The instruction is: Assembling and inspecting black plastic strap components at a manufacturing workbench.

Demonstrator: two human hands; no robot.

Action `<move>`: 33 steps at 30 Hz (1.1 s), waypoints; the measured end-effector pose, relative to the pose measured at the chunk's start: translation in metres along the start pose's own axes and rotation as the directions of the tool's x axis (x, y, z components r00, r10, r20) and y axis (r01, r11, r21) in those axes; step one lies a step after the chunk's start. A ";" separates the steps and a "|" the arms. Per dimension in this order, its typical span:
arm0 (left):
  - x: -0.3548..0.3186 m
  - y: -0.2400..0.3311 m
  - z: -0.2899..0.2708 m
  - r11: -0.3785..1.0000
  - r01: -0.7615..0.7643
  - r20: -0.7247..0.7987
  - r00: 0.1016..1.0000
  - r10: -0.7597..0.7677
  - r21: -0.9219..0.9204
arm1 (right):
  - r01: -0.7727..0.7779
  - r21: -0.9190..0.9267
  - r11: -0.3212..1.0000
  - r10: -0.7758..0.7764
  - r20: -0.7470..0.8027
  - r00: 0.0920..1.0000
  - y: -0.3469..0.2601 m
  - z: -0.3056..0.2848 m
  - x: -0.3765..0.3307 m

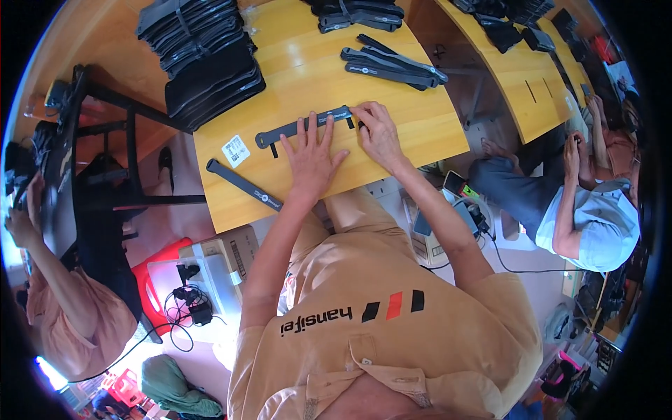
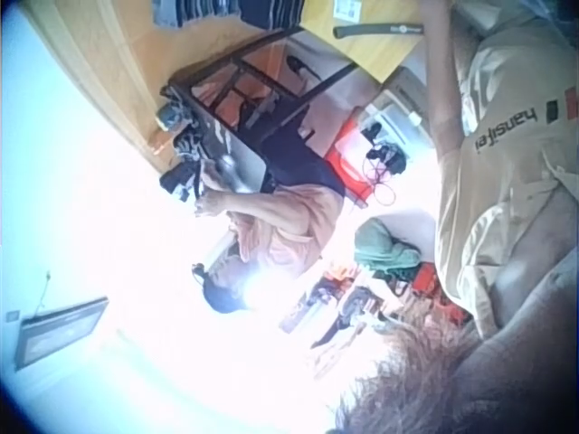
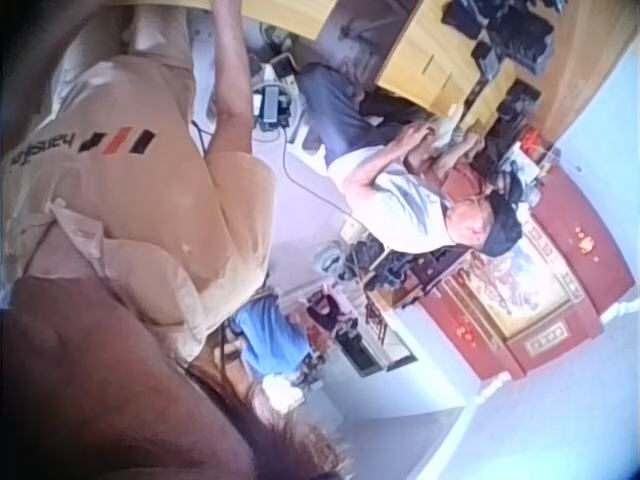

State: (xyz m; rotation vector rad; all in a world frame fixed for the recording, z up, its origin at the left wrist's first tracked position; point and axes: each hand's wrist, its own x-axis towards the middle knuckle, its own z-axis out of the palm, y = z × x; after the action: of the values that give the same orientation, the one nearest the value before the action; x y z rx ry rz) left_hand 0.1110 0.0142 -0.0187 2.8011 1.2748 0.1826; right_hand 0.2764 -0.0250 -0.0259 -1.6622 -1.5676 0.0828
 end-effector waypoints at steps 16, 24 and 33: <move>-0.002 -0.006 -0.003 0.995 0.037 0.000 0.999 -0.037 -0.095 | 0.015 -0.055 0.998 -0.014 0.016 1.000 -0.001 0.010 0.004; -0.056 -0.038 -0.044 0.776 0.192 -0.199 0.904 -0.378 -0.601 | -0.075 0.066 0.995 0.078 -0.046 0.996 0.001 -0.002 0.002; -0.109 -0.065 -0.048 0.560 0.742 0.037 0.614 -0.788 -0.369 | -0.031 0.010 0.999 0.032 -0.039 0.999 0.003 0.002 0.001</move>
State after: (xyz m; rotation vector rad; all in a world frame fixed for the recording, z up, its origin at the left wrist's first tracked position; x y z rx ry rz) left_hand -0.0150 -0.0257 0.0135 1.7229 2.1136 0.4866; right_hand 0.2782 -0.0232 -0.0283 -1.6720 -1.5101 0.0736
